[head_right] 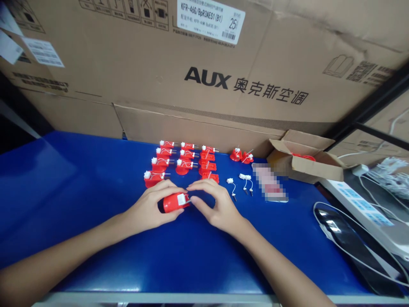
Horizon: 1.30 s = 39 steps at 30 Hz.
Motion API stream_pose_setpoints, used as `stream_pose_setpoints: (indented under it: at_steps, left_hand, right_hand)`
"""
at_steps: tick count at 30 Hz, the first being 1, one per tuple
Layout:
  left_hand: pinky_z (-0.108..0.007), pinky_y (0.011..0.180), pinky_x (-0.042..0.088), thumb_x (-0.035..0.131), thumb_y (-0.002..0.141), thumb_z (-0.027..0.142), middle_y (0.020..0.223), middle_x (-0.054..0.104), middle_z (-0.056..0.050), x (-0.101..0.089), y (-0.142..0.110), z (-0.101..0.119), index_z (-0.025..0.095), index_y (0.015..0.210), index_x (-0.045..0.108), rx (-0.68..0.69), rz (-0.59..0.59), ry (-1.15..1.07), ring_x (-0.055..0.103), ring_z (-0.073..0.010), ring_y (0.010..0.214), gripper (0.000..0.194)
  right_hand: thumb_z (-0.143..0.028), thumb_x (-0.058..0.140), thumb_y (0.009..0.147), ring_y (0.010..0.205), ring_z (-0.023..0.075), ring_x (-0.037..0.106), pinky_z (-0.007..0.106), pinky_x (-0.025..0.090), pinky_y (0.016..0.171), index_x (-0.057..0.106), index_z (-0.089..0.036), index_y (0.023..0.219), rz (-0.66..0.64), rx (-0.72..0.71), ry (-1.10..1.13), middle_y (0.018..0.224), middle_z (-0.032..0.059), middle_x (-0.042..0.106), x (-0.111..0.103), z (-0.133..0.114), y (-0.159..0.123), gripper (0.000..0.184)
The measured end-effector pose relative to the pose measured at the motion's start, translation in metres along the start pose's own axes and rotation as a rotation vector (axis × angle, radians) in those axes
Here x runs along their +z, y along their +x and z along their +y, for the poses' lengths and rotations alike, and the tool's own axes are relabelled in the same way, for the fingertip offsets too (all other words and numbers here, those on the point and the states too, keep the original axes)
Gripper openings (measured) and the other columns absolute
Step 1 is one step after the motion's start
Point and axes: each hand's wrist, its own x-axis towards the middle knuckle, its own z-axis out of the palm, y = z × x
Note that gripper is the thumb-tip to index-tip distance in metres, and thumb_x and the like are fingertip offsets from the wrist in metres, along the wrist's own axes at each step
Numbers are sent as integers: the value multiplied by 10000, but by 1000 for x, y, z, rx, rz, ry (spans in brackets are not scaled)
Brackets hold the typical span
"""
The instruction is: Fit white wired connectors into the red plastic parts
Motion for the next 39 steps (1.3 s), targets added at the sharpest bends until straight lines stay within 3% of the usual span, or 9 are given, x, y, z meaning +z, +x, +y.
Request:
stream_pose_setpoints:
  at_steps: [4,10,15,20,25,30,32,35,39]
  left_hand:
    - [-288,761,475,663,711,218,903,589,-37,2,-2,1,178,978,622,36,4,-15,565,-169,820,273]
    - [-289,732,471,647,718,216,869,583,-30,2,-3,4,189,914,645,40,-14,-5,551,-163,781,197]
    - [-308,742,470,650,708,218,845,595,-32,2,-2,4,188,910,662,28,-33,13,548,-167,760,204]
    - [-288,710,483,664,698,223,839,601,-31,3,0,6,191,947,658,15,-40,-53,567,-165,764,251]
    - [-294,730,488,688,684,229,870,601,-44,-1,0,5,179,1005,646,-7,-66,-70,583,-166,772,328]
    - [-323,793,479,689,701,258,935,609,-55,0,0,3,203,1058,624,-3,-83,-43,576,-187,839,367]
    - [-334,804,476,684,710,268,946,615,-56,2,-1,3,207,1061,620,2,-103,-34,573,-194,851,362]
    - [-347,827,469,680,715,272,966,619,-53,4,-1,2,219,1059,618,2,-126,-19,574,-203,874,354]
    - [-375,873,450,675,721,265,991,615,-53,5,-1,2,218,1062,608,-12,-152,0,583,-209,908,351]
  right_hand:
    - [-200,591,823,1039,207,556,385,426,935,607,-228,1098,-70,-88,3,1073,61,641,-1,-7,-1,276]
    - [-230,572,839,1007,206,569,383,447,908,603,-223,1107,-137,-59,15,1065,67,641,-3,-7,-1,270]
    - [-232,626,800,944,200,583,370,469,864,622,-220,1042,-88,-87,-34,995,65,652,4,-3,-2,242]
    - [-257,640,787,896,187,599,346,485,832,640,-212,988,-131,-10,18,948,55,658,1,-5,0,206]
    - [-274,659,757,881,185,613,337,482,833,643,-182,919,-107,152,108,931,57,668,-31,-6,5,187]
    - [-335,693,695,650,172,632,267,497,572,607,-178,809,-83,428,151,738,65,680,-91,11,1,212]
    - [-340,701,670,644,180,634,271,496,576,613,-176,784,-152,520,75,704,68,676,-106,25,-2,218]
    - [-405,654,689,563,165,616,254,468,523,617,-173,743,-183,580,-163,625,45,667,-112,52,-4,241]
    - [-464,619,705,532,152,603,233,420,497,656,-181,724,-43,552,-535,600,30,668,-108,87,-4,286]
